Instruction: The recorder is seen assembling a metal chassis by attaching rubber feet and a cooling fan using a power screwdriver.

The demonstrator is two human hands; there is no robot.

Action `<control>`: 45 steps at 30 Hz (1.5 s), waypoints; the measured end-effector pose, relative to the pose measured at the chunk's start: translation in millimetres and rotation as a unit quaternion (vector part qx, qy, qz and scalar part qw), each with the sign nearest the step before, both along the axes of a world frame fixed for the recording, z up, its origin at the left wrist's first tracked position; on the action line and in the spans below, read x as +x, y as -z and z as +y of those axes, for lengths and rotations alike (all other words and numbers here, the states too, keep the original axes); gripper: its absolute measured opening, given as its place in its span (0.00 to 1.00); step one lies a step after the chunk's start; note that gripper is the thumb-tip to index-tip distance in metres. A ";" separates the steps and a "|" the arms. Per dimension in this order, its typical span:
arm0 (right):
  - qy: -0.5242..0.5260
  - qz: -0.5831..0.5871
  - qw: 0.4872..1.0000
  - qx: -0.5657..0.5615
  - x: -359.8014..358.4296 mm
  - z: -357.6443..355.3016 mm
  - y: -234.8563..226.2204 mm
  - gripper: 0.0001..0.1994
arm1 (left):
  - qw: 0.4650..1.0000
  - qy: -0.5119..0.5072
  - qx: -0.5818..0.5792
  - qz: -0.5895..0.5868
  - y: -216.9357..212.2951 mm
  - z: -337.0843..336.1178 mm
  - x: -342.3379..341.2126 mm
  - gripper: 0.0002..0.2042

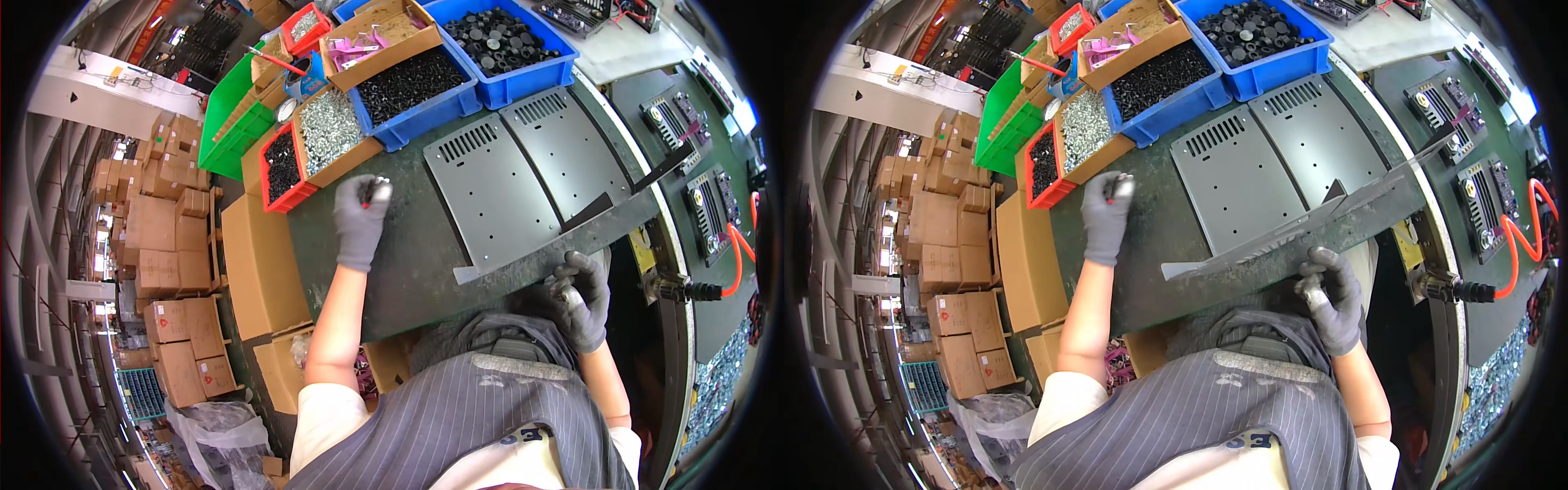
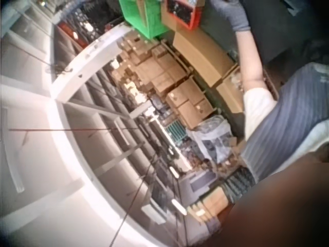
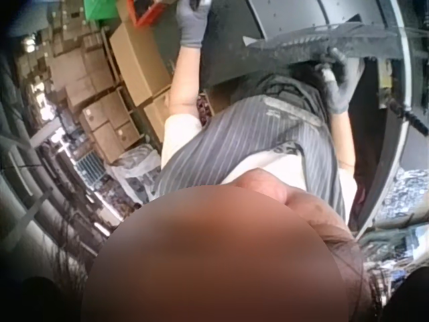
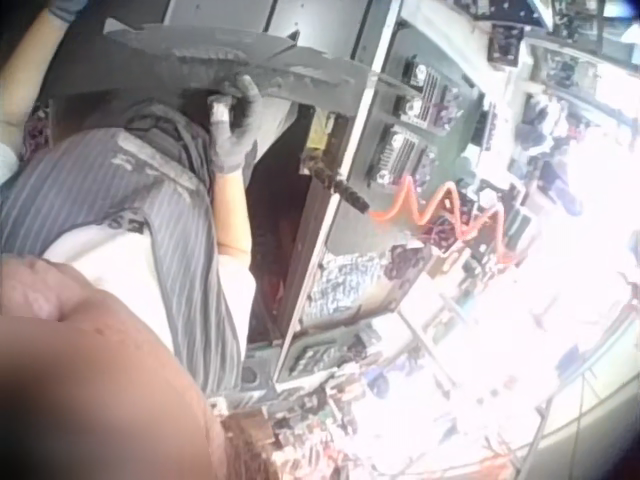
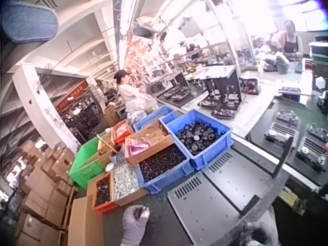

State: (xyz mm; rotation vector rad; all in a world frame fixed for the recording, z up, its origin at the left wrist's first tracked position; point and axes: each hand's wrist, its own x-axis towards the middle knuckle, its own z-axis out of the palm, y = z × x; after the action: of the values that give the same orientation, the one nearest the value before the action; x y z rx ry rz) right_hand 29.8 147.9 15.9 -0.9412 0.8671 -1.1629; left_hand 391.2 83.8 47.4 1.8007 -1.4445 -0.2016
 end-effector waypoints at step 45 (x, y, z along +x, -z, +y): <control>0.073 0.216 0.932 -0.283 -115.0 -100.0 -113.9 0.12 | 0.848 0.470 0.007 -0.243 -198.8 -50.7 -258.6 0.10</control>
State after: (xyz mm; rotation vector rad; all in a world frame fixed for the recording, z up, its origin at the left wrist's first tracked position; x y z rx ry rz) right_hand -85.2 47.9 129.8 -1.6752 0.9778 -1.3945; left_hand 132.6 33.1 246.2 1.0225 -2.6198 -0.2484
